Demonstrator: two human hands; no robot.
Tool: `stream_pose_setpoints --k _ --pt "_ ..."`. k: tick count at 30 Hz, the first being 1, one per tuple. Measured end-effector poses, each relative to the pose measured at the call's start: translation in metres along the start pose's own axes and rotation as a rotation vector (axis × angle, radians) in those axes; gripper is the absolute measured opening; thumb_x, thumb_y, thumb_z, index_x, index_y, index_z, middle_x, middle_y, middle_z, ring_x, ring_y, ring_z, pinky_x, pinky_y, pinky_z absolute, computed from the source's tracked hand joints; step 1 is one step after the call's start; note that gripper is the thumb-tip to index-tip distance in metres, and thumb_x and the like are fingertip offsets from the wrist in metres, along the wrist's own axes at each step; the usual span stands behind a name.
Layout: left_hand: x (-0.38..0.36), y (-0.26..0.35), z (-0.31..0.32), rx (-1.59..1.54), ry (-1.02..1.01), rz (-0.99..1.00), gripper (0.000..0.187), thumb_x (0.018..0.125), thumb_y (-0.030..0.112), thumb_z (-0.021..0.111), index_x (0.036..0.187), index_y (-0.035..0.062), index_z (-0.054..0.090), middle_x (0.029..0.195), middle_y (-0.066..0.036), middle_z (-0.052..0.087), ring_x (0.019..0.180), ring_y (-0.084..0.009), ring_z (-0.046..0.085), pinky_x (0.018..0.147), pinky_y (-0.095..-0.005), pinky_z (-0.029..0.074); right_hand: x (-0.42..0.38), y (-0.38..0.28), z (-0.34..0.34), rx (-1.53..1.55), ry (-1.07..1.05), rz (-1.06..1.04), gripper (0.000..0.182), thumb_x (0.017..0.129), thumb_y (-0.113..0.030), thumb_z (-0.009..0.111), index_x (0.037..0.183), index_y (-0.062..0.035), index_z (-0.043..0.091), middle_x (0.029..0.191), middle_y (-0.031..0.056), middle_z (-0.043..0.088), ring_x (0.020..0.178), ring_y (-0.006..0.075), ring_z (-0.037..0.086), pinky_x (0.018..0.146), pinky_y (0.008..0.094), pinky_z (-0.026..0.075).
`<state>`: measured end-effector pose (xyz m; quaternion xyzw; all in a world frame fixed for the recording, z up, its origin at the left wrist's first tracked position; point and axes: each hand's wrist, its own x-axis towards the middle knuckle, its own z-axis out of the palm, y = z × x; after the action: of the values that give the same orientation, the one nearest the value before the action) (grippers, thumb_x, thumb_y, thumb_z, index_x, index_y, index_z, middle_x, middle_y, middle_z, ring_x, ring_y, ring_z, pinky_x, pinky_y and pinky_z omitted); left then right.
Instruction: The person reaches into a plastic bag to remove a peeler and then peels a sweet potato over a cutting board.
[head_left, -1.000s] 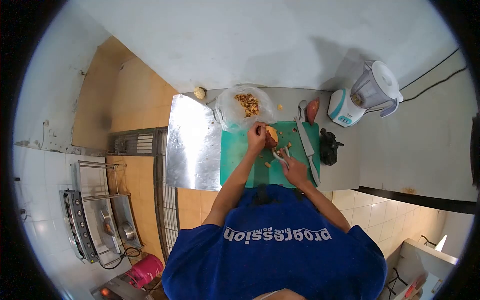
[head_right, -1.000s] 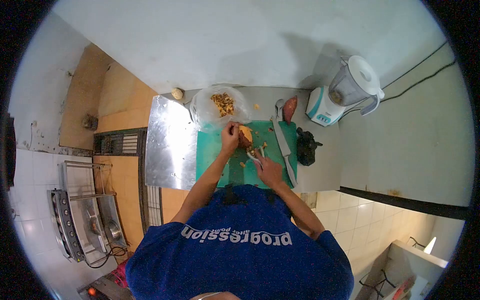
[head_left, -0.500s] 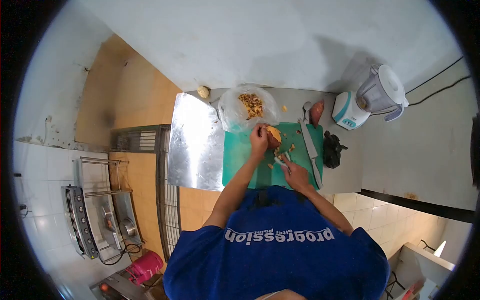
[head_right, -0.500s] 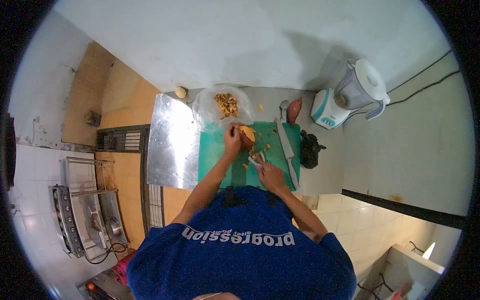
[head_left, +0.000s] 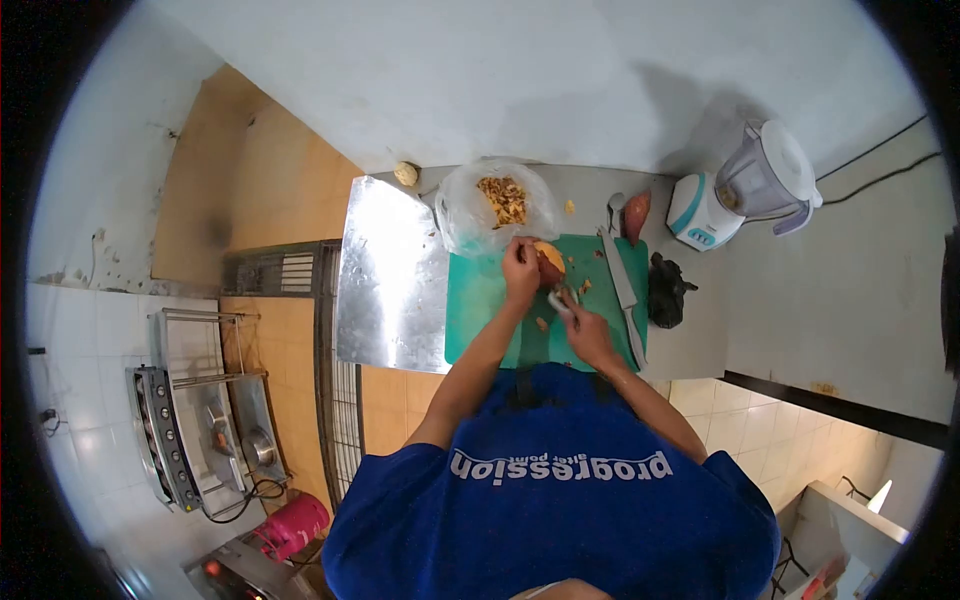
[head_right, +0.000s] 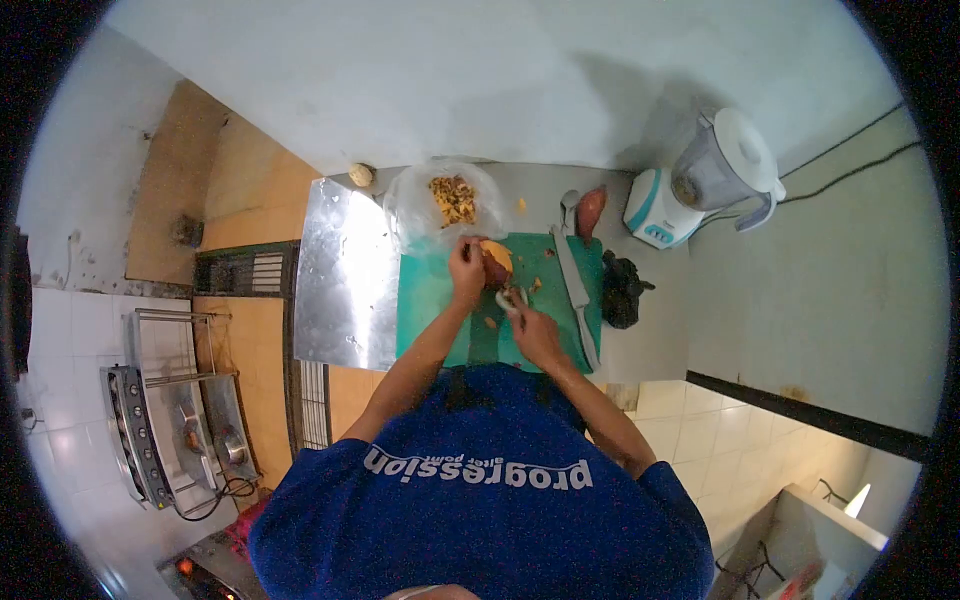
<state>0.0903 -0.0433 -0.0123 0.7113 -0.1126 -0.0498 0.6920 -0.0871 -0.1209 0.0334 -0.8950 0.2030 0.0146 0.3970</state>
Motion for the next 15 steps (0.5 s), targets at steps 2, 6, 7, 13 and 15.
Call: stream_pose_setpoints --k 2,6,7,13,15 --pt "0.001 0.009 0.001 0.03 0.012 -0.003 0.023 0.101 0.019 0.054 0.095 -0.0007 0.065 0.082 -0.008 0.066 0.076 -0.0157 0.058 0.072 -0.0319 0.048 -0.01 0.0 0.002 0.002 0.018 -0.001 0.047 0.101 -0.023 0.054 0.146 -0.0125 0.05 0.079 0.0234 0.067 0.065 0.0359 0.065 0.064 0.0422 0.051" --pt "0.003 0.001 0.003 0.032 0.049 0.036 0.021 0.099 0.017 0.055 0.093 -0.0006 0.064 0.08 -0.008 0.065 0.074 -0.0158 0.058 0.069 -0.0322 0.048 0.007 0.005 0.0 0.109 0.218 -0.047 0.048 0.101 -0.025 0.055 0.146 -0.0125 0.05 0.077 0.0222 0.066 0.064 0.0342 0.065 0.063 0.0427 0.05" --pt "0.003 0.003 0.002 0.034 0.051 0.035 0.021 0.099 0.017 0.055 0.093 -0.0006 0.064 0.08 -0.008 0.065 0.074 -0.0158 0.058 0.069 -0.0322 0.048 0.015 -0.007 -0.007 0.109 0.216 -0.047 0.048 0.101 -0.025 0.055 0.146 -0.0125 0.05 0.077 0.0222 0.066 0.064 0.0342 0.065 0.063 0.0427 0.05" --pt "0.0 0.005 0.002 -0.047 0.051 -0.008 0.022 0.1 0.018 0.055 0.093 -0.0003 0.066 0.078 -0.006 0.065 0.071 -0.0127 0.056 0.068 -0.0304 0.047 0.029 -0.011 0.002 0.032 0.175 0.01 0.051 0.101 -0.029 0.054 0.15 -0.0152 0.046 0.077 0.0208 0.065 0.061 0.0361 0.062 0.063 0.048 0.05" --pt "0.003 0.0 0.005 -0.028 0.014 0.005 0.021 0.1 0.018 0.056 0.093 0.0 0.066 0.075 -0.005 0.064 0.068 -0.0116 0.055 0.066 -0.0294 0.046 0.016 0.0 0.007 0.07 0.175 -0.06 0.053 0.1 -0.028 0.056 0.15 -0.0151 0.046 0.079 0.0215 0.066 0.067 0.0374 0.065 0.063 0.0477 0.05"
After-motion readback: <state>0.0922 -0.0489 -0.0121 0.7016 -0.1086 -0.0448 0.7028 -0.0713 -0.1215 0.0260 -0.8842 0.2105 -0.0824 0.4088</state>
